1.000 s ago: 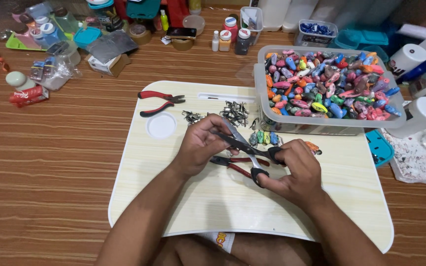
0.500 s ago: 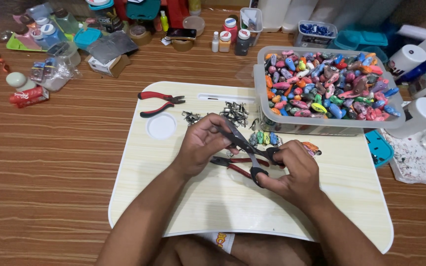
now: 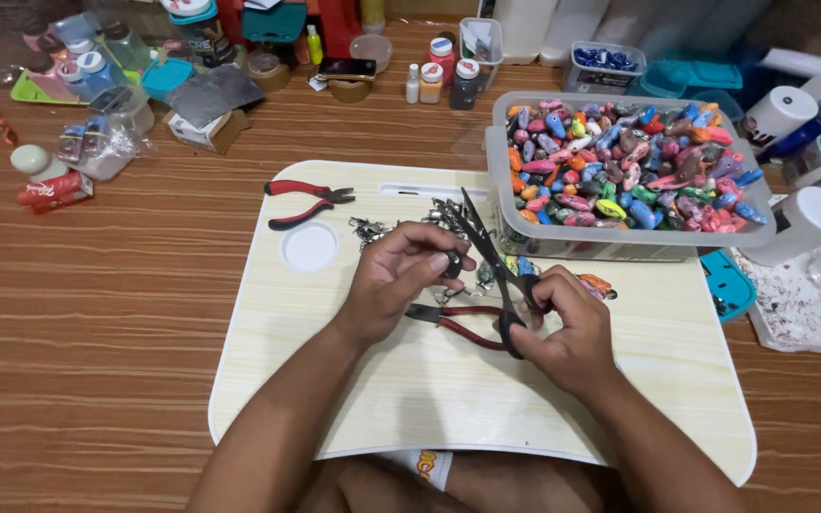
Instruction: Assembling fishing lures by attaching hook components to lure bodies using pliers.
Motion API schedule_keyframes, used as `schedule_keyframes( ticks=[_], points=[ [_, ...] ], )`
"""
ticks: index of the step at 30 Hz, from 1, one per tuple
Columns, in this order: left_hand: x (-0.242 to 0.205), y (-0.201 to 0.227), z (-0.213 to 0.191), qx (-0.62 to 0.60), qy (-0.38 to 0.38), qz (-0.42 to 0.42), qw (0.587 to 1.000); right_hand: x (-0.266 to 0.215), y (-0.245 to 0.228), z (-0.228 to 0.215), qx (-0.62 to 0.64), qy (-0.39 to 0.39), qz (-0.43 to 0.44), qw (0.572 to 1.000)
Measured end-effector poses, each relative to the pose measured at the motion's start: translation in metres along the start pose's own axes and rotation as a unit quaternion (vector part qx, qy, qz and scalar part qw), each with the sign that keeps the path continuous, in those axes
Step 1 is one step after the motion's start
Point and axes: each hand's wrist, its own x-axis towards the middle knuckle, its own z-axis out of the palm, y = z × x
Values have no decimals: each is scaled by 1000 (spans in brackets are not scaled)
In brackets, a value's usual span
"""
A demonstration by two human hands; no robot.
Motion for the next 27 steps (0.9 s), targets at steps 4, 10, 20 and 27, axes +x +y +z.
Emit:
schedule_keyframes(
  ticks=[4, 10, 20, 27],
  points=[
    [1, -2, -1, 9, -7, -6, 1000, -3, 9, 1, 64, -4, 42, 997],
    [-1, -8, -8, -18, -2, -18, 1000, -3, 5, 1, 49, -23, 21, 998],
    [-4, -21, -14, -46, 20, 29, 998, 6, -18, 3, -48, -13, -72, 996],
    [-7, -28, -22, -42, 32, 42, 998, 7, -20, 5, -55, 5, -83, 995]
  ],
)
